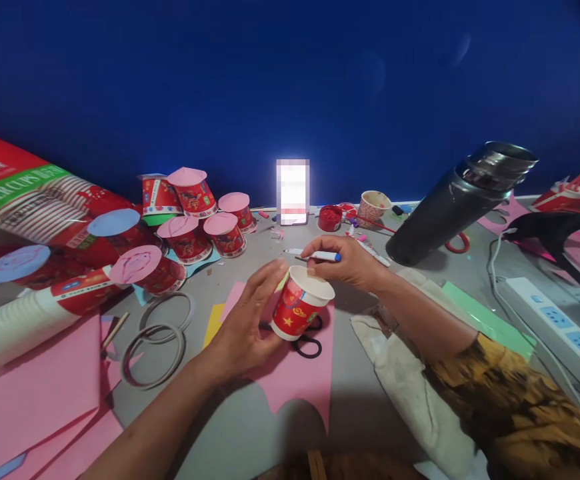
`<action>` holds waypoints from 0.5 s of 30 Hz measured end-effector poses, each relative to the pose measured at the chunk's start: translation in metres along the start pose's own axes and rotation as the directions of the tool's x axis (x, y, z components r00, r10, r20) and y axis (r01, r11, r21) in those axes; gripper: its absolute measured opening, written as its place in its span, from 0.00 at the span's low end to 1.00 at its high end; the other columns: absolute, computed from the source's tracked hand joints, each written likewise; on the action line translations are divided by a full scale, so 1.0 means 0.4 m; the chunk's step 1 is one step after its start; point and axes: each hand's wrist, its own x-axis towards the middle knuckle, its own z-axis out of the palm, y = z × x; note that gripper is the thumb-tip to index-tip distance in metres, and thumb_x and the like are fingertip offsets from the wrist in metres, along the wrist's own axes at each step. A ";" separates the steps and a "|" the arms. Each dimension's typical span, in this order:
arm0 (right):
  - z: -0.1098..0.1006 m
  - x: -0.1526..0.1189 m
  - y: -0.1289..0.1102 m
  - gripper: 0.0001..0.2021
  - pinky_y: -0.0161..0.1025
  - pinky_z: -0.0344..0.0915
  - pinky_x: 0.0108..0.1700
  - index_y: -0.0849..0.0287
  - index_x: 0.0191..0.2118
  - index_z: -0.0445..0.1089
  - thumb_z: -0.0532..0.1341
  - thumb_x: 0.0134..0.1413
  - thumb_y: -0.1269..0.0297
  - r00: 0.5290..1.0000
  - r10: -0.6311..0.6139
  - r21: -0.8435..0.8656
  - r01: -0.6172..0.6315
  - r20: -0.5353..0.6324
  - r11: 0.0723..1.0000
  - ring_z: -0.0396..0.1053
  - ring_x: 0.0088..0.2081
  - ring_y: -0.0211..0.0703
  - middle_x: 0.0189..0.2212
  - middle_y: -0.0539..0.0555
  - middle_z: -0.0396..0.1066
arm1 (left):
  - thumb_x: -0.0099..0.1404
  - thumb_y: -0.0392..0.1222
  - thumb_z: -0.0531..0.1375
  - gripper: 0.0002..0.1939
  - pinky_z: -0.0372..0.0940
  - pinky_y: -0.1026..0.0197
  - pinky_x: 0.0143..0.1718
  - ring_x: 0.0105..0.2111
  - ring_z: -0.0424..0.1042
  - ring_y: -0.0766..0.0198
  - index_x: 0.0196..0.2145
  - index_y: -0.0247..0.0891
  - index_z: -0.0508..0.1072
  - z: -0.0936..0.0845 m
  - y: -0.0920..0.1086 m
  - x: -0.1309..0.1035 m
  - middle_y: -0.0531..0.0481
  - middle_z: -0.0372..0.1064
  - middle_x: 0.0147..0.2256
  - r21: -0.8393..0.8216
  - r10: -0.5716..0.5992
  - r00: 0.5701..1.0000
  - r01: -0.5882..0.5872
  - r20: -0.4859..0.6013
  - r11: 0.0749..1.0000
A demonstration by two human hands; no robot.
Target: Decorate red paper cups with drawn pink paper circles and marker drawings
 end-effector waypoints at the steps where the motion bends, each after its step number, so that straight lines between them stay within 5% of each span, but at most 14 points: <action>1: 0.001 0.000 0.001 0.14 0.36 0.68 0.36 0.58 0.39 0.78 0.72 0.41 0.67 1.000 0.014 0.004 -0.014 -0.001 1.000 0.71 0.31 0.37 0.29 0.47 0.74 | 0.64 0.30 0.64 0.48 0.62 0.41 0.69 0.71 0.57 0.48 0.74 0.54 0.48 -0.002 0.002 0.001 0.41 0.54 0.71 0.007 0.013 1.000 -0.013 0.018 1.000; 7: 0.004 0.004 0.015 0.14 0.34 0.66 0.33 0.59 0.40 0.78 0.72 0.43 0.66 0.999 0.042 -0.018 -0.041 0.034 0.999 0.71 0.31 0.38 0.29 0.48 0.75 | 0.62 0.31 0.65 0.44 0.58 0.37 0.71 0.71 0.56 0.45 0.71 0.47 0.53 -0.004 0.009 0.001 0.38 0.57 0.70 -0.042 0.014 0.998 -0.012 0.064 0.999; 10: 0.008 0.010 0.026 0.13 0.35 0.68 0.34 0.58 0.43 0.78 0.71 0.51 0.61 0.994 -0.064 -0.082 0.056 -0.093 0.995 0.72 0.30 0.38 0.30 0.49 0.77 | 0.61 0.34 0.68 0.44 0.60 0.39 0.69 0.69 0.60 0.46 0.70 0.48 0.54 0.001 0.008 -0.001 0.39 0.60 0.67 -0.042 -0.041 0.999 0.041 0.009 0.998; 13: 0.007 0.006 0.030 0.15 0.36 0.69 0.33 0.56 0.46 0.78 0.66 0.61 0.53 0.909 -0.267 -0.139 0.233 -0.320 0.962 0.72 0.28 0.38 0.28 0.49 0.76 | 0.57 0.38 0.71 0.47 0.65 0.40 0.65 0.65 0.64 0.46 0.69 0.49 0.55 0.007 -0.011 -0.003 0.41 0.60 0.65 -0.032 -0.178 0.981 0.176 -0.080 0.984; 15: 0.010 -0.007 0.023 0.17 0.35 0.69 0.31 0.55 0.48 0.79 0.63 0.65 0.48 0.848 -0.379 -0.209 0.322 -0.371 0.923 0.71 0.26 0.37 0.26 0.49 0.76 | 0.55 0.37 0.72 0.49 0.67 0.41 0.63 0.65 0.63 0.46 0.69 0.50 0.54 0.009 -0.033 -0.004 0.41 0.58 0.65 -0.024 -0.233 0.964 0.232 -0.129 0.972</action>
